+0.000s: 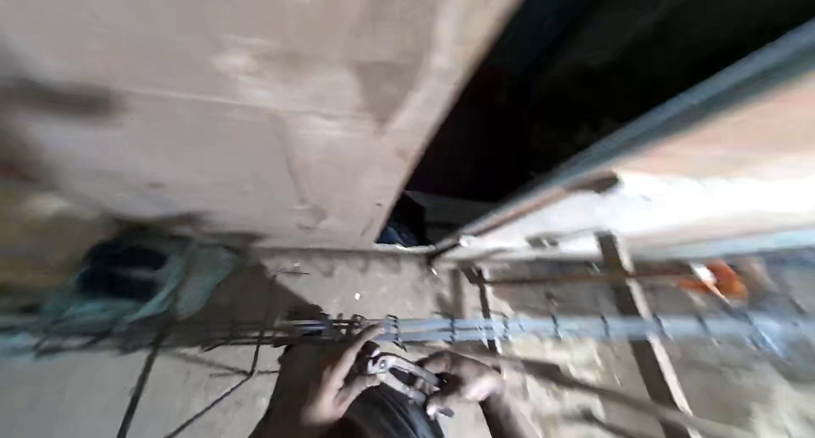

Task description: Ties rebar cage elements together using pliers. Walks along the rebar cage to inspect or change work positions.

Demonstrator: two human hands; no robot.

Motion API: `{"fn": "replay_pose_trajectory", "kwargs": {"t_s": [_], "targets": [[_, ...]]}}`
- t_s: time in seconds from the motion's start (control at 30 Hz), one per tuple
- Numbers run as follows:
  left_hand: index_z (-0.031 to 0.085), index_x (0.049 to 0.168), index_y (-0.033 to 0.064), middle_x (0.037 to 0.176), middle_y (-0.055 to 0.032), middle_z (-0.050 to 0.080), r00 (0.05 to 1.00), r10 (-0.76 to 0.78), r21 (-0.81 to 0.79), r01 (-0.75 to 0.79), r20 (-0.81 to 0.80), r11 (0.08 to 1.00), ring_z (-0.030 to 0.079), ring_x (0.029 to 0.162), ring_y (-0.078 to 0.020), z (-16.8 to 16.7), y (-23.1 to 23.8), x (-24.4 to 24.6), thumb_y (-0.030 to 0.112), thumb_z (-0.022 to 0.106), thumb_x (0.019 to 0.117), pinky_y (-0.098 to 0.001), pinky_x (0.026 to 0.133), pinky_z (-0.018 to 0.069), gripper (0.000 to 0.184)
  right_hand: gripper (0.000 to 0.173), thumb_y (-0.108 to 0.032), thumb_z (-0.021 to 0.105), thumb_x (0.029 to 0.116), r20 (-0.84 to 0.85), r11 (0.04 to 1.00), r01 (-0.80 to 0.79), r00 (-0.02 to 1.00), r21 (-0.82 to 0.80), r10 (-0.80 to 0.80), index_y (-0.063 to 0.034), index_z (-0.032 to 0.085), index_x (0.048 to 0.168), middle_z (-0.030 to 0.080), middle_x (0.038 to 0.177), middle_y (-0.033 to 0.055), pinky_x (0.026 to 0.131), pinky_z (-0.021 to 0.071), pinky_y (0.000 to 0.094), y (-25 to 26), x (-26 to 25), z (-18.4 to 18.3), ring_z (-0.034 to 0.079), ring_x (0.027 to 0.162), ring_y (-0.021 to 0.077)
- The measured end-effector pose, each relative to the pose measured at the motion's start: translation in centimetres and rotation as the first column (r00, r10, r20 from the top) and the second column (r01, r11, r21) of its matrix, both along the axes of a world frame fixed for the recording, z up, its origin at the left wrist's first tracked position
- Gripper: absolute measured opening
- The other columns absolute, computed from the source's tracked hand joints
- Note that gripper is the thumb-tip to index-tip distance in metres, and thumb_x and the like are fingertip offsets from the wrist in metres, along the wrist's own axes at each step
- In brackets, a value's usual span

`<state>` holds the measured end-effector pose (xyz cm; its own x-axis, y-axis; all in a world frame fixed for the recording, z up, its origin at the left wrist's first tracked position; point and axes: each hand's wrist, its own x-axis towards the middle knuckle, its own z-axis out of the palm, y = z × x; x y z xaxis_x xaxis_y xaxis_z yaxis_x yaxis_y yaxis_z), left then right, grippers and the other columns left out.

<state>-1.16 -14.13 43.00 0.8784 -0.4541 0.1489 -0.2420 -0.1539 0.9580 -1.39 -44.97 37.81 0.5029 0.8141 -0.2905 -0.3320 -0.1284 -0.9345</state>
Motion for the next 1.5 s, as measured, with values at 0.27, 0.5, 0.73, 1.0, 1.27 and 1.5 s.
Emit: {"fn": "replay_pose_trajectory", "kwargs": {"t_s": [0.27,0.5,0.73,1.0,1.27,1.5], "targets": [[0.061,0.134,-0.0020,0.101,-0.0226,0.073,0.904,-0.420,0.618,0.376,-0.079,0.691,0.074,0.080,-0.0383,2.8,-7.4,-2.3,0.013,0.070,0.0938,-0.0539,0.071,0.0619,0.044,0.015,-0.011,0.082,0.0847,0.031,0.915,0.394,0.919,-0.089,-0.393,-0.0018,0.071,0.089,0.067,0.079,0.0021,0.063,0.0508,0.0277,-3.9,-10.8,-2.0,0.059,0.069,0.0059],[0.073,0.108,0.0034,0.095,-0.0227,0.072,0.771,-0.497,0.749,0.586,-0.397,0.310,0.072,0.089,-0.0429,1.9,-11.4,0.1,0.008,0.056,0.1022,-0.0604,0.079,0.0577,0.019,0.015,-0.015,0.080,0.0872,0.134,0.720,0.694,0.713,0.005,-0.688,-0.0028,0.077,0.095,0.071,0.091,0.0018,0.084,0.0545,0.0274,-7.6,-16.2,-3.8,0.065,0.090,0.0072],[0.077,0.117,0.0119,0.107,-0.0126,0.077,0.892,-0.434,0.691,0.391,-0.123,0.608,0.074,0.099,-0.0341,1.3,-10.5,0.9,0.008,0.062,0.0991,-0.0582,0.091,0.0570,0.024,0.012,-0.004,0.064,0.0933,0.190,0.078,0.978,0.115,-0.192,-0.975,-0.0022,0.069,0.104,0.069,0.084,-0.0039,0.057,0.0500,0.0198,-10.3,-15.9,-4.7,0.057,0.062,-0.0003],[0.070,0.125,0.0071,0.086,-0.0089,0.072,0.961,-0.111,0.585,0.244,-0.253,0.774,0.065,0.067,-0.0167,0.8,-3.7,-1.7,0.022,0.044,0.1076,-0.0396,0.067,0.0566,0.035,0.016,-0.004,0.059,0.0975,0.159,-0.327,0.940,-0.339,0.097,-0.927,0.0009,0.060,0.113,0.068,0.079,0.0008,0.064,0.0572,0.0286,-12.4,-11.8,-6.7,0.063,0.065,0.0094],[0.057,0.135,0.0012,0.125,-0.0207,0.066,0.942,0.037,0.603,0.183,-0.333,0.777,0.066,0.113,-0.0295,0.1,2.1,-5.1,0.020,0.046,0.1069,-0.0485,0.100,0.0527,0.036,0.033,-0.014,0.069,0.0953,0.503,-0.128,0.967,0.001,-0.222,-0.864,0.0020,0.066,0.124,0.072,0.111,0.0158,0.092,0.0577,0.0384,-12.2,-4.4,-16.8,0.069,0.100,0.0187],[0.060,0.129,0.0033,0.121,-0.0135,0.066,0.917,0.220,0.556,0.002,-0.332,0.831,0.065,0.111,-0.0194,-0.1,7.5,-10.0,0.025,0.043,0.1065,-0.0394,0.098,0.0540,0.036,0.048,-0.025,0.078,0.0905,0.627,-0.199,0.824,0.224,-0.531,-0.746,-0.0028,0.067,0.131,0.069,0.121,0.0266,0.103,0.0469,0.0614,-11.1,-4.1,-17.8,0.065,0.116,0.0424]]}}
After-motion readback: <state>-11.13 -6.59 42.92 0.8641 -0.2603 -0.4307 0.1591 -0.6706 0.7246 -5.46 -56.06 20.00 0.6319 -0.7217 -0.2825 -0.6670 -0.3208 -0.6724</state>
